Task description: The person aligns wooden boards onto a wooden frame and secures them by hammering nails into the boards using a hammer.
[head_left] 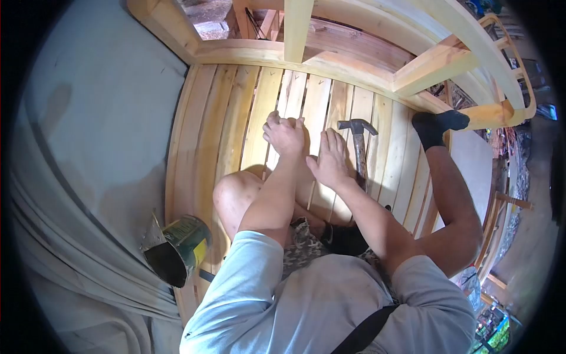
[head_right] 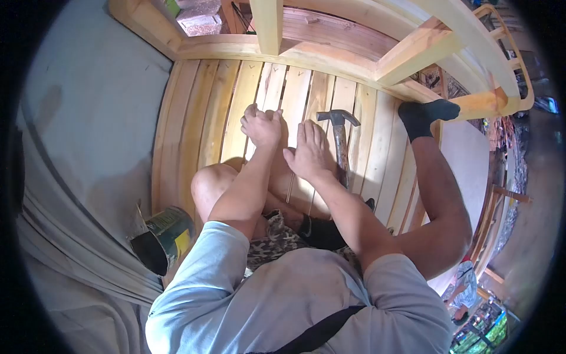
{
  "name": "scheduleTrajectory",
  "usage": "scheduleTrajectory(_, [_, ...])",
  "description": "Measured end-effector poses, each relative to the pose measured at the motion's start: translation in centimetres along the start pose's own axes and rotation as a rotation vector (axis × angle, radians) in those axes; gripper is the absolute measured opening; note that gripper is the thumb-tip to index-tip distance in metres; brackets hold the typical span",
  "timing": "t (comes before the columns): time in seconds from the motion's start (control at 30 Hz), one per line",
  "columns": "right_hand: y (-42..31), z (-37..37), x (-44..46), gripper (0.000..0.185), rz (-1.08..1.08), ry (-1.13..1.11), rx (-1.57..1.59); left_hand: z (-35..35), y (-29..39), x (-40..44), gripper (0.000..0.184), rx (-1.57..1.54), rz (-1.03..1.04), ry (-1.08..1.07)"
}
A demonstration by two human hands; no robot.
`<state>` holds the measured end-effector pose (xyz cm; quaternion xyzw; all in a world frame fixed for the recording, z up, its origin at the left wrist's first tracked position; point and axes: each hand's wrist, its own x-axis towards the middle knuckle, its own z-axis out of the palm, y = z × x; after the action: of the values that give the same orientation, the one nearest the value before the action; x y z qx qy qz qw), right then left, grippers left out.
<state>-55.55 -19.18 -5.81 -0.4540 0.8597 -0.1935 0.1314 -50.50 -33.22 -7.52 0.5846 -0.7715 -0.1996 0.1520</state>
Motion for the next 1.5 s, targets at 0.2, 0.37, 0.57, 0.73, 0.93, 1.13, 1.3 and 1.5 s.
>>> scheduleTrajectory(0.2, [0.1, 1.7, -0.3, 0.087, 0.030, -0.144, -0.241, 0.8, -0.2, 0.4, 0.042, -0.031, -0.024, 0.085])
scheduleTrajectory(0.37, [1.4, -1.5, 0.3, 0.090, -0.008, -0.369, -0.125, 0.4, 0.2, 0.5, 0.042, -0.037, -0.061, 0.047])
scheduleTrajectory(0.57, [1.6, -1.2, 0.1, 0.091, -0.022, -0.320, -0.144, 0.4, -0.2, 0.6, 0.041, -0.037, -0.055, 0.038])
scheduleTrajectory(0.73, [1.3, -1.6, 0.3, 0.092, -0.019, -0.370, -0.187, 0.0, 0.2, 0.8, 0.041, -0.042, -0.087, -0.028])
scheduleTrajectory(0.93, [1.0, -1.9, 0.4, 0.093, -0.005, -0.365, -0.186, -0.2, 0.2, 0.7, 0.055, -0.056, -0.071, -0.039])
scheduleTrajectory(1.13, [0.7, -1.8, 0.4, 0.092, 0.014, -0.351, -0.131, -0.5, 0.1, 0.1, 0.056, -0.079, -0.038, -0.044])
scheduleTrajectory(1.3, [-2.0, -1.7, 1.4, 0.093, 0.010, -0.356, -0.125, -1.4, -0.6, 1.8, 0.052, 0.002, 0.016, -0.089])
scheduleTrajectory(1.5, [-6.0, 2.3, 4.2, 0.085, 0.012, -0.326, -0.136, -3.5, -3.2, 4.7, 0.052, 0.126, -0.019, -0.060])
